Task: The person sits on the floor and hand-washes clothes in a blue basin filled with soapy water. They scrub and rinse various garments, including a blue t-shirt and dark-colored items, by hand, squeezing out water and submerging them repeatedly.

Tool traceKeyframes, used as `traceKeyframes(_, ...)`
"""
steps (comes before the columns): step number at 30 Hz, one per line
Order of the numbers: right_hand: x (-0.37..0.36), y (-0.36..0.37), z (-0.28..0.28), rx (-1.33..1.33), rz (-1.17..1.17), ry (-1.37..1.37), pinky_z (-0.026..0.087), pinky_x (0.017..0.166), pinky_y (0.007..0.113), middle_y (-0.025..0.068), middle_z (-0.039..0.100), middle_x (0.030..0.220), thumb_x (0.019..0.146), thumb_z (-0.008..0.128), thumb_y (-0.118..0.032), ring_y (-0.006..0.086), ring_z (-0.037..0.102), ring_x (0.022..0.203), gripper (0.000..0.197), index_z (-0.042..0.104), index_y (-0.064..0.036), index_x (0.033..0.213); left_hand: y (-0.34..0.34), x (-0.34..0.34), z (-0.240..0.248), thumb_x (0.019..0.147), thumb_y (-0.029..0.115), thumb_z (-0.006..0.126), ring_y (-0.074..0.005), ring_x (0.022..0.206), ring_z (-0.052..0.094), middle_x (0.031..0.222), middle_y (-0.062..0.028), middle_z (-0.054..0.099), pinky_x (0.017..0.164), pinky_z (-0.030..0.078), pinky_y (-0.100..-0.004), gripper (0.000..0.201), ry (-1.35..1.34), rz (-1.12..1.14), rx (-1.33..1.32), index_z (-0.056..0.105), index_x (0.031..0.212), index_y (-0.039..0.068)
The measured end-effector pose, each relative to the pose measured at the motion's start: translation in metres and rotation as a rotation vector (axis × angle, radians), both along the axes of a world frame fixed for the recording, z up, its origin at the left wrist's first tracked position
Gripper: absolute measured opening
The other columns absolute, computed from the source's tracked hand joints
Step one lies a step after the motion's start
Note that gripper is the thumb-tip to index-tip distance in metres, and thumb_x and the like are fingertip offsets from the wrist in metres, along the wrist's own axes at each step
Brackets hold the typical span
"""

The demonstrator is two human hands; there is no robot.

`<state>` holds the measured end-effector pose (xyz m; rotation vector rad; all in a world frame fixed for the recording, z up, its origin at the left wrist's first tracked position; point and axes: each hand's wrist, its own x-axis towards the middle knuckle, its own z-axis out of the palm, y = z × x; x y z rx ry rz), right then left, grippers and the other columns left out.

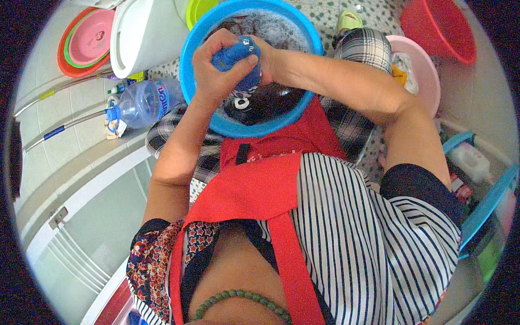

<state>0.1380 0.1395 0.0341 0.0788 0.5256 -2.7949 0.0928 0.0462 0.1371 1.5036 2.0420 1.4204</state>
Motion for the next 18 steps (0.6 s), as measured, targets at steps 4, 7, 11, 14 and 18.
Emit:
traceKeyframes(4,0.011,0.002,0.019,-0.238,0.095,0.068,0.053,0.068,0.037,0.0084,0.065,0.084,0.085,0.051,-0.030,0.0210,0.064,0.074,0.024,0.061,-0.0087,0.087,-0.003,-0.001,-0.003,0.062,0.017,0.074,-0.0157,0.061,0.056,0.066,-0.0067,0.056,0.060,0.045,-0.0272,0.024,-0.007,0.054,-0.014,0.056,0.071,0.004)
traceKeyframes(7,-0.006,0.006,-0.005,-0.235,0.047,-0.166,0.052,0.073,0.043,0.0101,0.065,0.090,0.086,0.050,-0.032,0.0251,0.064,0.080,0.027,0.061,-0.0098,0.094,0.001,-0.019,-0.025,0.065,0.019,0.074,-0.0109,0.066,0.054,0.070,-0.0036,0.057,0.064,0.045,-0.0262,0.025,-0.262,0.144,-0.004,0.058,0.075,0.004)
traceKeyframes(11,-0.016,0.015,0.034,-0.023,-0.214,-0.394,0.046,0.085,0.050,0.0105,0.063,0.105,0.088,0.047,-0.034,0.0277,0.060,0.095,0.032,0.059,-0.0119,0.108,-0.002,-0.029,-0.024,0.072,0.020,0.073,-0.0100,0.076,0.053,0.080,-0.0015,0.059,0.073,0.044,-0.0251,0.026,-0.356,0.345,0.077,0.060,0.086,0.003)
traceKeyframes(14,-0.020,0.027,0.057,0.001,-0.294,-0.203,0.040,0.094,0.053,0.0122,0.058,0.117,0.089,0.049,-0.036,0.0289,0.055,0.107,0.041,0.052,-0.0095,0.120,-0.004,-0.057,-0.016,0.076,0.023,0.071,-0.0114,0.080,0.053,0.084,-0.0035,0.060,0.074,0.044,-0.0253,0.030,-0.529,0.493,0.214,0.061,0.094,0.001)
traceKeyframes(18,-0.035,0.054,0.073,0.070,-0.301,0.087,0.043,0.094,0.050,0.0119,0.051,0.124,0.089,0.053,-0.019,0.0282,0.054,0.109,0.044,0.041,-0.0060,0.129,-0.002,-0.105,0.004,0.087,0.038,0.058,-0.0166,0.092,0.055,0.102,-0.0101,0.058,0.081,0.045,-0.0316,0.047,-0.829,0.392,0.295,0.054,0.115,0.001)
